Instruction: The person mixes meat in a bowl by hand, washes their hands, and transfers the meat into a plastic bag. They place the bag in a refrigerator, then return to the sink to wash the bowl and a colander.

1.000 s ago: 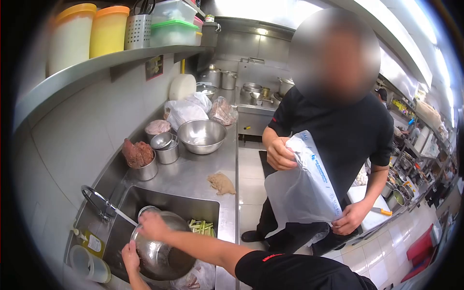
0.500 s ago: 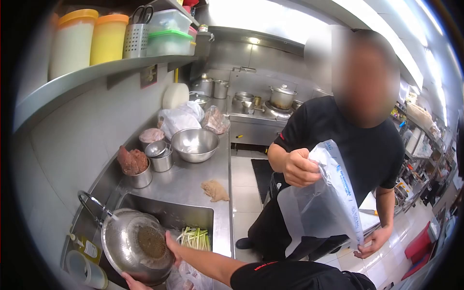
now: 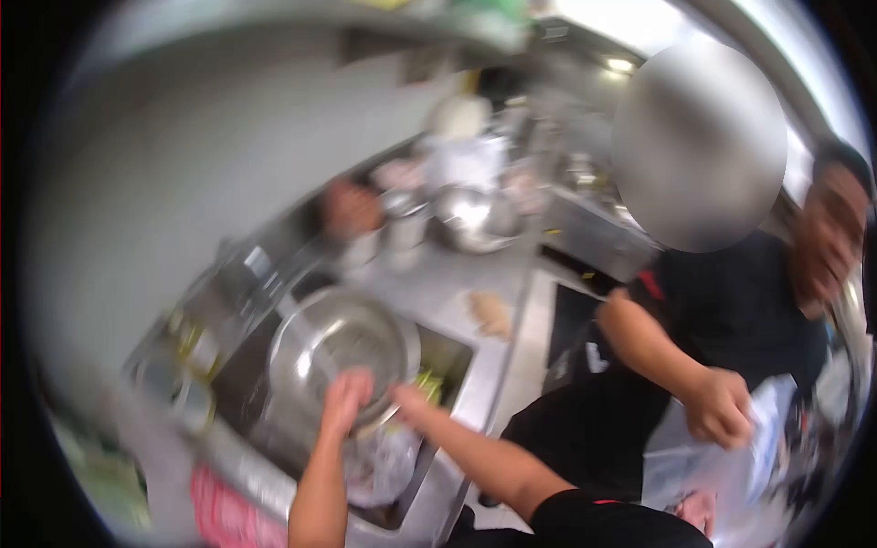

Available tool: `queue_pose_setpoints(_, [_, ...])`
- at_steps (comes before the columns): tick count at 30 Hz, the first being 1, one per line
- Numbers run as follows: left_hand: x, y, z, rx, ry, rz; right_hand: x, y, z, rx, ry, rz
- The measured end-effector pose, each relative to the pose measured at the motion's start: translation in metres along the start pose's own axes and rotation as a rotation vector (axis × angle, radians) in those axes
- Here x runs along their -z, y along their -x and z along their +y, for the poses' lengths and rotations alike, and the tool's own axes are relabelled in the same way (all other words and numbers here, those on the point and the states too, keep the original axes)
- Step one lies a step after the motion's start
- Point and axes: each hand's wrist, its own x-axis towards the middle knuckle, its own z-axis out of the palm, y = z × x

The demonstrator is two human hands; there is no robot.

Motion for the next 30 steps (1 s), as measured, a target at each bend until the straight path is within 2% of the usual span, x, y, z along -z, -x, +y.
queue_pose_setpoints(1, [-0.005, -0.010, 0.023, 0.077, 0.362, 0.232, 0.004, 0.014, 0.000, -0.051, -0.057, 0.046])
queue_pose_setpoints(2, [0.025, -0.047, 0.003, 0.037, 0.533, 0.177, 0.008, 0.022, -0.001, -0.092, -0.077, 0.079])
queue_pose_setpoints(3, [0.034, -0.063, 0.022, 0.060, 0.567, 0.272, 0.009, 0.022, 0.004, -0.124, -0.086, 0.087])
queue_pose_setpoints(4, [0.043, -0.082, 0.041, 0.166, 0.417, 0.305, 0.010, 0.019, 0.005, -0.128, -0.095, 0.095])
queue_pose_setpoints(6, [0.049, -0.098, 0.072, 0.136, 0.239, 0.301, 0.017, 0.008, 0.022, -0.183, -0.032, 0.100])
queue_pose_setpoints(7, [0.059, -0.113, 0.077, 0.130, 0.030, 0.288, 0.021, 0.006, 0.028, -0.189, -0.048, 0.074])
queue_pose_setpoints(8, [0.076, -0.146, 0.039, -0.088, -0.412, 0.530, 0.023, 0.000, 0.037, -0.130, -0.043, 0.133])
queue_pose_setpoints(9, [0.069, -0.096, 0.096, -0.019, -0.630, 0.422, 0.013, 0.019, 0.023, -0.122, 0.055, 0.206])
queue_pose_setpoints(10, [0.078, -0.069, 0.121, 0.097, -0.685, 0.247, 0.013, 0.019, 0.027, -0.075, -0.038, 0.164])
queue_pose_setpoints(11, [0.121, -0.061, 0.066, 0.040, -1.022, 0.493, 0.020, 0.020, 0.019, -0.123, -0.011, 0.113])
queue_pose_setpoints(12, [0.138, -0.042, 0.057, 0.168, -0.944, 0.496, 0.027, 0.010, 0.022, -0.102, -0.020, 0.078])
queue_pose_setpoints(13, [0.148, -0.023, 0.049, 0.285, -0.718, 0.491, 0.031, 0.005, 0.025, -0.095, 0.003, 0.049])
queue_pose_setpoints(15, [0.163, 0.007, 0.030, 0.390, -0.330, 0.488, 0.039, -0.003, 0.029, -0.101, 0.030, 0.009])
queue_pose_setpoints(18, [0.163, 0.036, 0.046, 0.537, -0.316, 0.322, 0.050, -0.019, 0.044, -0.134, 0.011, -0.004])
queue_pose_setpoints(21, [0.167, 0.035, 0.037, 0.269, -0.369, 0.421, 0.042, -0.025, 0.050, -0.122, -0.060, 0.003])
queue_pose_setpoints(23, [0.156, 0.039, 0.063, 0.207, -0.530, 0.420, 0.035, -0.021, 0.050, -0.100, -0.073, 0.008])
queue_pose_setpoints(26, [0.141, 0.041, 0.085, 0.111, -0.681, 0.414, 0.033, -0.015, 0.034, -0.150, 0.135, 0.075])
queue_pose_setpoints(30, [0.115, 0.047, 0.112, 0.031, -0.821, 0.405, 0.046, -0.016, 0.033, -0.112, 0.103, 0.038])
